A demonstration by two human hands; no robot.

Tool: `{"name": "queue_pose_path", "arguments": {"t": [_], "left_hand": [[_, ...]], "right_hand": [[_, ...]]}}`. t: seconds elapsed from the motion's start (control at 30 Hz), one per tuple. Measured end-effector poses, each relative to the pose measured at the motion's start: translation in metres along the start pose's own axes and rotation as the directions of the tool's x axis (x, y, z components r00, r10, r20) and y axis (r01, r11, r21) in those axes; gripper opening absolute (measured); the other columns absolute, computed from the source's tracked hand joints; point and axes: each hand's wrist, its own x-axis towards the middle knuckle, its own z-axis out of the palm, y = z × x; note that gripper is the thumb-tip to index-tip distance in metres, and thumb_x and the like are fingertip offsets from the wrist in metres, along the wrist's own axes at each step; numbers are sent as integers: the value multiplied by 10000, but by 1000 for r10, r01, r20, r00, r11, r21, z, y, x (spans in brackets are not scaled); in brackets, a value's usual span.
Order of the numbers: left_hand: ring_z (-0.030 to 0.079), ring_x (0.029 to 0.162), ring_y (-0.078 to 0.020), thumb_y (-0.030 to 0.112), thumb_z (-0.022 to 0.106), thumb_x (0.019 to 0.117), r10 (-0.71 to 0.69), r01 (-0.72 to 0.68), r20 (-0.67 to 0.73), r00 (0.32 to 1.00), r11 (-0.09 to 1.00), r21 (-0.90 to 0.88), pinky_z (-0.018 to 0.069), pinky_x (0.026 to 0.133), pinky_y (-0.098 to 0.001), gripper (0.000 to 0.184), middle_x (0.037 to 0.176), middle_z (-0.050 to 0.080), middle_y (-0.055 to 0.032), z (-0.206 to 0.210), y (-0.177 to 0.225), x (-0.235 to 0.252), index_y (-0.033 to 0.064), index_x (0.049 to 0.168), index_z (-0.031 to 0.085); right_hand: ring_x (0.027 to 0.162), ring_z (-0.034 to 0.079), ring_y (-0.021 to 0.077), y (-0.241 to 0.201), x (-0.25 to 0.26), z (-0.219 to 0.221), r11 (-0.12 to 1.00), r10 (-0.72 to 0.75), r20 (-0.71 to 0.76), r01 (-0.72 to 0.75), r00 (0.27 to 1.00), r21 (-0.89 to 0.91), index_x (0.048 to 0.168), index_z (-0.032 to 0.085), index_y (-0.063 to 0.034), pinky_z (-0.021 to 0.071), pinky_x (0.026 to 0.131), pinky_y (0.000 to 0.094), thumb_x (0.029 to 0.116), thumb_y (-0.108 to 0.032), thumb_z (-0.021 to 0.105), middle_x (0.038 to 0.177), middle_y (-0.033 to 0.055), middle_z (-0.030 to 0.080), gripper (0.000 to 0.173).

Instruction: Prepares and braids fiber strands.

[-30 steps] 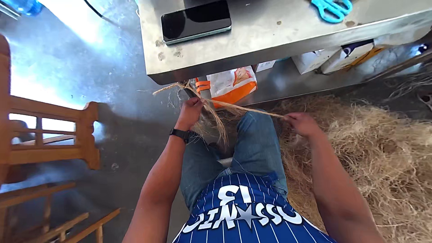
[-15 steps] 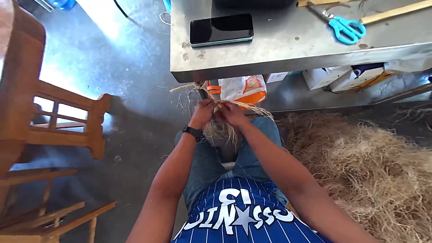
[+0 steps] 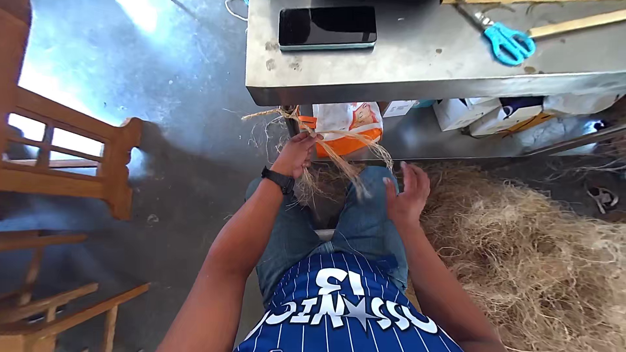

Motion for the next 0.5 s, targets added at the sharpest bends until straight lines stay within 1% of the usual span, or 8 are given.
{"name": "queue_pose_path", "arguments": {"t": [0.1,0.13,0.2,0.27,0.3,0.37,0.4,0.5], "left_hand": [[320,441,-45,289,465,1105,-3,3,16,1000,1000,-17,288,391,-181,236,632,389,68,1,3,3,129,1165,628],[326,443,-47,293,462,1106,-4,4,6,1000,1000,-14,296,390,-182,238,635,393,66,3,2,2,132,1172,625],[390,473,-74,326,520,1080,7,-3,-62,998,999,51,360,417,-224,248,668,462,36,13,-3,-9,152,1226,620],[558,646,-144,433,568,1046,38,-14,-128,991,982,188,514,580,-336,385,864,625,-50,21,4,-34,179,1335,595],[571,706,-137,414,569,1050,55,-24,-136,989,975,220,522,646,-344,402,923,644,-52,22,7,-35,164,1364,587],[466,597,-72,335,575,1057,72,-46,-120,990,978,204,433,554,-257,361,818,572,3,11,0,-9,111,1340,598],[416,545,-62,309,559,1066,52,-36,-91,994,986,165,384,507,-235,322,758,520,22,6,-2,-2,103,1310,600],[433,503,-72,284,482,1102,15,-15,-11,1000,1000,22,392,470,-211,284,706,512,14,2,-5,1,73,1259,590]], "right_hand": [[1106,677,241,-69,2,15,947,-217,50,198,975,251,1220,715,-35,557,990,448,1046,-224,559,1193,135,706,300],[1044,701,210,-87,6,30,920,-218,179,141,959,364,1252,704,-41,585,935,432,1066,-235,535,1169,118,723,317],[1194,654,259,-108,16,64,855,-165,470,-112,867,506,1504,496,-69,534,1030,498,1086,-344,509,1379,153,632,501],[1304,590,238,-120,32,104,704,-195,520,-250,831,664,1595,344,-67,487,1112,448,1053,-331,581,1474,170,559,648],[1244,616,203,-126,39,121,604,-216,513,-299,831,739,1579,333,-23,515,1078,390,1045,-253,591,1417,173,586,636],[863,696,177,-138,40,138,483,-195,517,-377,834,791,1476,406,29,622,783,361,1077,-177,513,1070,140,677,461],[703,646,169,-141,36,142,461,-169,526,-405,834,790,1398,448,22,597,642,354,1100,-199,457,912,105,643,371],[583,533,151,-136,22,149,484,-100,466,-366,879,795,1338,514,-7,509,522,341,1123,-285,385,780,54,564,375]]}}
